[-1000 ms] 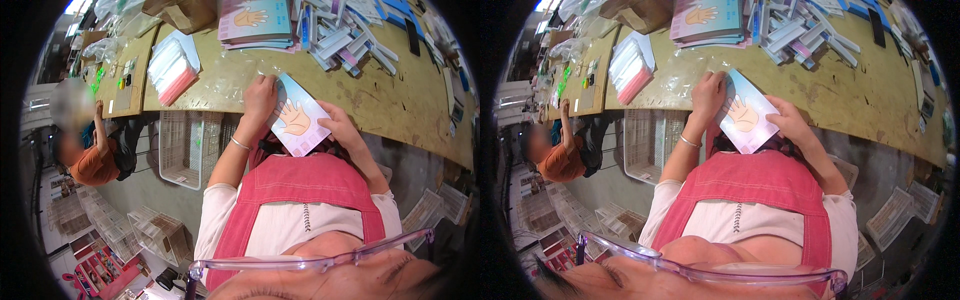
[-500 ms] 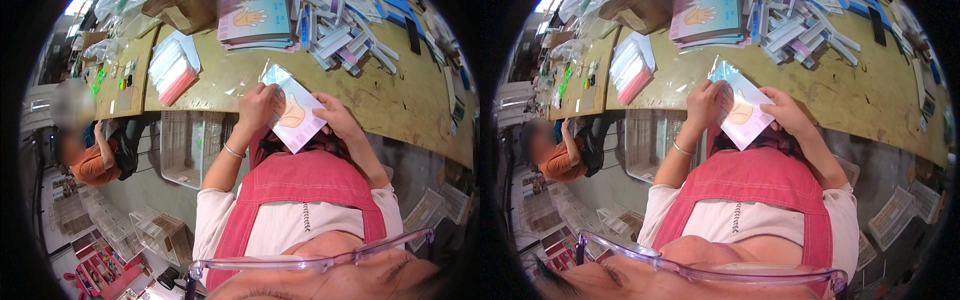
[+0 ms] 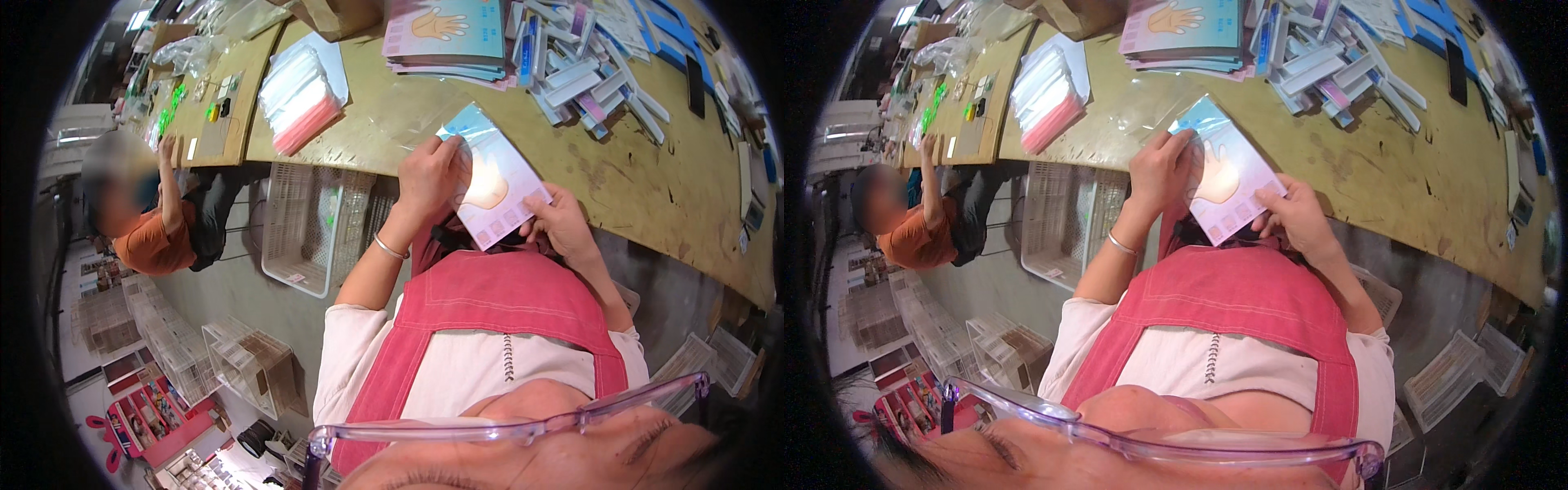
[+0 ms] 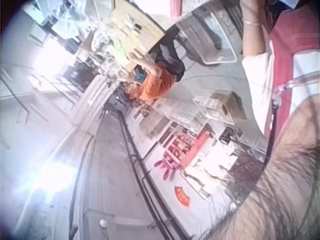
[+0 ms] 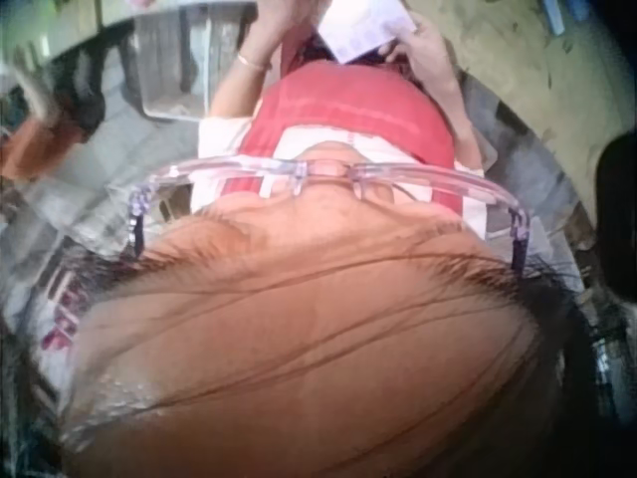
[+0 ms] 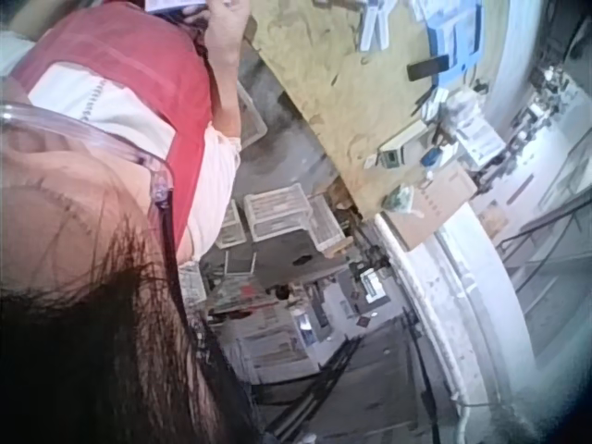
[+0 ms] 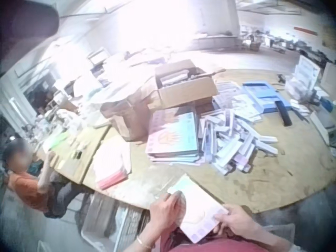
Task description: The person repeatedly picks up small books, places them into clear plastic sleeves, and stacks the packaged items on the table. The person also handles plastic sleeves and stacks of books during the process.
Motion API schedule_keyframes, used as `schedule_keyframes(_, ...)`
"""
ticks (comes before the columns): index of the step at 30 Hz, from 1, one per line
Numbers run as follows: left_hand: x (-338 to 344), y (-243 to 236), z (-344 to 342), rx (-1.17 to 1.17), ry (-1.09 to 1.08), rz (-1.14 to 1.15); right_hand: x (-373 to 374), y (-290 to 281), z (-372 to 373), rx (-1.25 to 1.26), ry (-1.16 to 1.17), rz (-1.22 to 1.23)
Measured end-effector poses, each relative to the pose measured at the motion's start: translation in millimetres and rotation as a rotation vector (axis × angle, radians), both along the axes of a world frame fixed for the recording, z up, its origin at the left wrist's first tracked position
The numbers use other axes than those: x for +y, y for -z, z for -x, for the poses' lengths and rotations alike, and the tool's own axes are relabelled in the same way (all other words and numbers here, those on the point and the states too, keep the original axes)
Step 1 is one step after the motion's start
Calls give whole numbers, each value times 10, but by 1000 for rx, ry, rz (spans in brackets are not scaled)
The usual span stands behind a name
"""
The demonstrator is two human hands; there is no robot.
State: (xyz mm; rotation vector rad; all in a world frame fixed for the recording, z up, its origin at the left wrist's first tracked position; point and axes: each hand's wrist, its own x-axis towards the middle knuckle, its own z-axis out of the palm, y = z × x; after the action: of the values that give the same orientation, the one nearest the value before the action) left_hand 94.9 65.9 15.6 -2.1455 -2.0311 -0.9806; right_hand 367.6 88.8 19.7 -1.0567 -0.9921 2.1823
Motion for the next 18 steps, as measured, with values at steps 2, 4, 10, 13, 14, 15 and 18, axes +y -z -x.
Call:
schedule_keyframes(2, -38, -18, -10, -1, 48, 24, 39, -11, -16, 18, -18, 17)
schedule_keyframes(4, -77, -91, -80, 17, 93, 27, 62, 0, 9, 38, -23, 23)
schedule_keyframes(10, -112, -124, 74, 35, -1, 37, 87, 78, -76, 57, -29, 52)
schedule_keyframes(13, -181, -67, 69, 27, 91, 64, 66, 69, -61, 38, -36, 35)
schedule_keyframes(14, -182, -38, 23, 33, 114, 31, 69, 58, -20, 43, -35, 32)
schedule_keyframes(15, -197, -30, -9, 23, 102, 29, 75, 52, 8, 47, -34, 28)
schedule_keyframes(18, -249, -90, -47, -18, 38, 65, 72, 75, -10, 60, -13, 14)
